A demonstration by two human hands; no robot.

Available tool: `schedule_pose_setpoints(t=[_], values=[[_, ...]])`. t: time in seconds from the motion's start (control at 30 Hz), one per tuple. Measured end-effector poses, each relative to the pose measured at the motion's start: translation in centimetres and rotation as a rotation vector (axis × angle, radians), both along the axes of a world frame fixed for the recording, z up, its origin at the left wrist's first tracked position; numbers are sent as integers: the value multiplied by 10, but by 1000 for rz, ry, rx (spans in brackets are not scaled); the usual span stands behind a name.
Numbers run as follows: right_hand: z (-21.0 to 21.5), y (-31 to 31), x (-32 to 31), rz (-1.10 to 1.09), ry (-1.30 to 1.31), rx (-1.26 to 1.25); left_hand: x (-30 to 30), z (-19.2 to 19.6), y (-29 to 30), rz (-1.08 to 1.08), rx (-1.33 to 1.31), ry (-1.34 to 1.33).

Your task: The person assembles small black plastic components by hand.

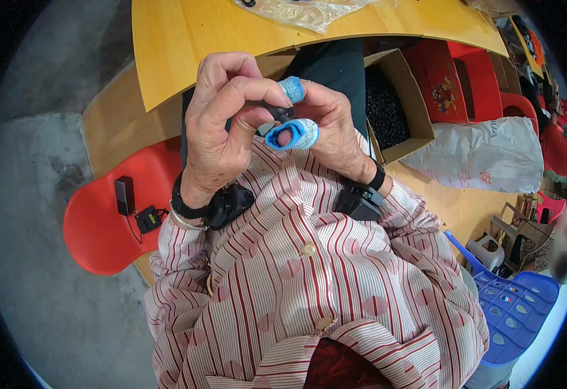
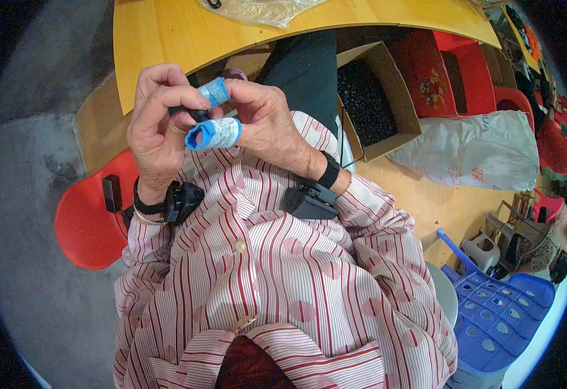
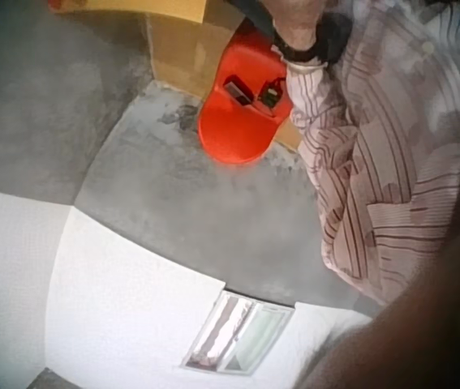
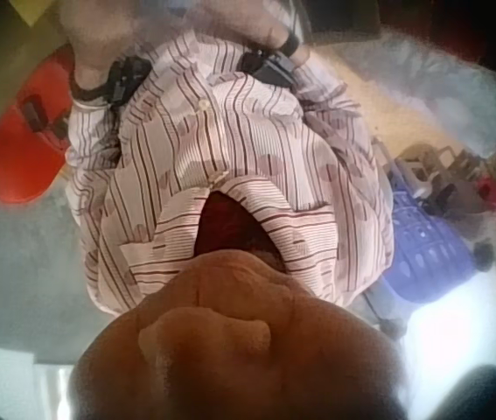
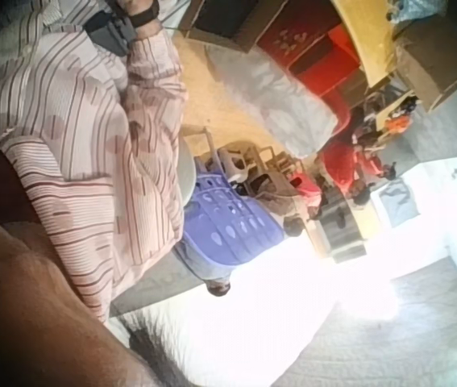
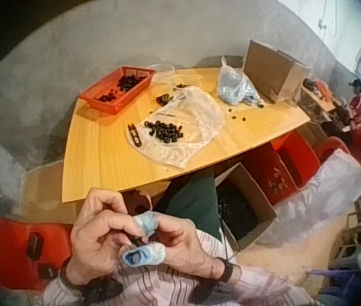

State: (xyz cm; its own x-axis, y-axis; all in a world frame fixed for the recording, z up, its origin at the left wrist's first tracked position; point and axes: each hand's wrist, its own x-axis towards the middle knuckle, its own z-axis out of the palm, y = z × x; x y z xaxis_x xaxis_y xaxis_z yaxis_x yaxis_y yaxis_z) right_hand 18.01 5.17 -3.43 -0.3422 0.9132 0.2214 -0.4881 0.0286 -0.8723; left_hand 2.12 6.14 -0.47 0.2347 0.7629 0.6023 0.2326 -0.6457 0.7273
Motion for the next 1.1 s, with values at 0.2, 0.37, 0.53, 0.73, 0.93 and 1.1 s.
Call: schedule_pose_setpoints(t=[0.2,0.37,0.53,0.73,0.93,1.1], values=[[1,-3,-2,-45,7,-54,3,0,-2,-65,-91,-87],[-1,-1,4,-80,-146,29,-4,2,0,-121,-65,-28],[5,-2,7,-53,-227,71,-15,24,4,-79,188,270],[-1,1,6,-5,-206,104,-13,25,-1,-3,289,322],[0,-1,4,59,-180,3,-13,21,-6,40,297,328],[10,1,-2,104,-46,8,-14,20,-6,11,278,305]])
